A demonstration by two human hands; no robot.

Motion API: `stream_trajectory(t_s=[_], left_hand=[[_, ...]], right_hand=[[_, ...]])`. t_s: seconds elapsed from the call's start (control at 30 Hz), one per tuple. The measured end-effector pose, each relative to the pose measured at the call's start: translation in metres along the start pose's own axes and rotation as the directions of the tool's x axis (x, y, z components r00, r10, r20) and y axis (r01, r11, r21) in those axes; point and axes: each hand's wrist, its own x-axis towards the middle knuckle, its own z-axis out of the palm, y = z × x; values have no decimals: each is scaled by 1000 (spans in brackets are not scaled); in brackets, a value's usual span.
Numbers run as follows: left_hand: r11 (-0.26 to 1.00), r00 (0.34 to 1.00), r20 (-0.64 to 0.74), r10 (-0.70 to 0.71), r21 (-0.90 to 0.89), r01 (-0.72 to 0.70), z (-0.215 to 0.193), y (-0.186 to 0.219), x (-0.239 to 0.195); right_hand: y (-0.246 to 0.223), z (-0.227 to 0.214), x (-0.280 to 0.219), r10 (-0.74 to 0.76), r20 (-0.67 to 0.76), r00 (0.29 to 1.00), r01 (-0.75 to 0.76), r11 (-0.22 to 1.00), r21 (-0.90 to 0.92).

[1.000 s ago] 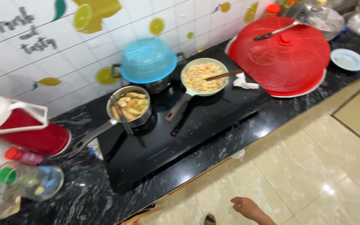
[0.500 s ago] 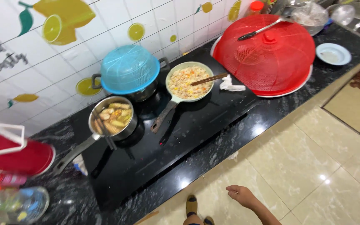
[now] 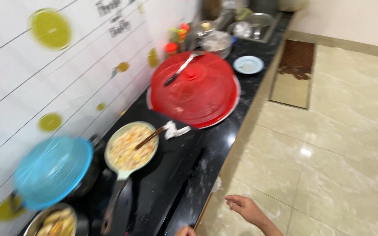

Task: Preparing banana leaves by washing and cutting them, then wrapping food inside the leaves for steaming.

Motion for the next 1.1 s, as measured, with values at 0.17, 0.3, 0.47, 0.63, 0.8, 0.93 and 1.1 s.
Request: stream_trajectory(t_s=[0.17, 0.3, 0.47, 0.63, 0.8, 0.93, 1.1], left_hand=[[975, 965, 165, -206, -49, 217, -21, 279, 185], [934, 951, 264, -158, -272, 231, 30, 365, 292], [733, 869, 438, -231, -509, 451, 143, 353, 369], [510, 767, 492, -413, -573, 642, 172, 376, 439], [499, 859, 351, -373, -704, 505, 204, 331, 481], [489, 897, 289, -335, -760, 427, 204, 321, 537], [429, 828, 354, -435, -727, 536, 203, 357, 640]], right_hand=[[-21, -71, 6, -25, -111, 993, 38, 993, 114], [-60, -168, 24, -40, -247, 968, 66, 993, 101], [-60, -288, 68, -68, -272, 960, 90, 993, 70], [-114, -351, 125, -84, -169, 982, 94, 994, 53], [-143, -371, 170, -130, -122, 984, 130, 992, -11], [-176, -391, 205, -118, -98, 988, 116, 993, -29], [-194, -446, 264, -130, -111, 985, 118, 987, -113]])
